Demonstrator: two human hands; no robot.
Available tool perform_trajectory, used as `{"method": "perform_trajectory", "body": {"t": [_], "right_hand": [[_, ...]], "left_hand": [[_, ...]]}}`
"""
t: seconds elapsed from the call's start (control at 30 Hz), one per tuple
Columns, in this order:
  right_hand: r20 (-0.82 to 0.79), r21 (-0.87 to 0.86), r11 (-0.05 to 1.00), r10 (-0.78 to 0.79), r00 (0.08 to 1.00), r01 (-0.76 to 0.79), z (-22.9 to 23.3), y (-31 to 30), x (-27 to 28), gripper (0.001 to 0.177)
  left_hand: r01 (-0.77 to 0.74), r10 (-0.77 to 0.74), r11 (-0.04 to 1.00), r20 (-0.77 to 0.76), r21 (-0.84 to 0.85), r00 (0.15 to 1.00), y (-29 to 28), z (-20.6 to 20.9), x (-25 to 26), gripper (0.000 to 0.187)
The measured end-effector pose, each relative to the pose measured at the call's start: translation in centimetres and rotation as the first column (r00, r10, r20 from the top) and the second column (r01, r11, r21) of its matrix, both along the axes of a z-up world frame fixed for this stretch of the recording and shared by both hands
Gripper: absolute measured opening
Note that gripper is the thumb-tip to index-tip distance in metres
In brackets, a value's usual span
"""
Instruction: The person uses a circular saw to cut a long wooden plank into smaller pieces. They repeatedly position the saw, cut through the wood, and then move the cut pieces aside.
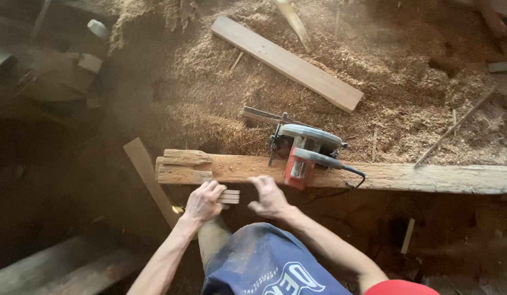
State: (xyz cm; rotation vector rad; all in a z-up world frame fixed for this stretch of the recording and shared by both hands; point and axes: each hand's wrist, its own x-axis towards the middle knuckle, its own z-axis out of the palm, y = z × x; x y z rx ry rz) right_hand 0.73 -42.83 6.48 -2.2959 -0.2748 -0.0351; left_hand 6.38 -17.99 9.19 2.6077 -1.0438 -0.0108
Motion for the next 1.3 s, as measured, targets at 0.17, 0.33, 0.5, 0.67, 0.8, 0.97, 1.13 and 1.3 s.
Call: {"method": "perform_trajectory", "body": {"t": [0.17, 0.33, 0.5, 0.67, 0.8, 0.97, 1.13, 1.3], "right_hand": [[0.259, 0.381, 0.881, 0.19, 0.947, -0.281, -1.3, 2.8, 0.2, 0.042], [0.275, 0.598, 0.785, -0.01, 0.961, -0.163, 1.4, 0.8, -0.5, 0.043], [-0.425, 0.778, 0.405, -0.223, 0.877, 0.48, 7.7, -4.7, 2.4, 0.021], [-0.62, 0.662, 0.107, -0.479, 0.622, 0.742, 12.8, -14.2, 7.7, 0.035], [-0.356, 0.92, 0.032, -0.351, 0.866, 0.391, 11.7, -20.9, 17.0, 0.077], [-0.58, 0.77, 0.204, -0.172, 0.797, 0.604, 14.4, -18.4, 18.7, 0.053], [-0.533, 0.653, 0.719, 0.215, 0.818, 0.236, 7.4, -6.9, 7.6, 0.024], [-0.848, 0.531, 0.613, 0.385, 0.365, 0.585, -6.8, -2.6, -1.4, 0.028]], "left_hand": [[0.178, -0.179, 0.973, 0.003, -0.144, 0.984, -5.5, 14.9, -0.6, 0.046], [0.295, -0.23, 0.884, 0.212, -0.363, 0.95, -10.3, 24.5, 0.3, 0.045], [0.142, 0.094, 0.703, 0.288, -0.697, 0.953, -12.2, 24.8, 0.4, 0.061], [-0.242, 0.34, 0.613, -0.024, -0.752, 0.94, -9.5, 16.4, -3.2, 0.057], [-0.638, 0.475, 0.451, -0.437, -0.624, 0.764, -7.4, 8.9, -7.4, 0.054], [-0.851, 0.686, 0.363, -0.509, -0.38, 0.52, -4.6, 1.0, -13.3, 0.056], [-0.959, 0.679, 0.155, -0.68, -0.237, 0.278, -2.9, -5.0, -18.8, 0.058], [-0.943, 0.738, 0.278, -0.589, -0.18, 0.33, -3.2, -4.8, -18.6, 0.051]]}}
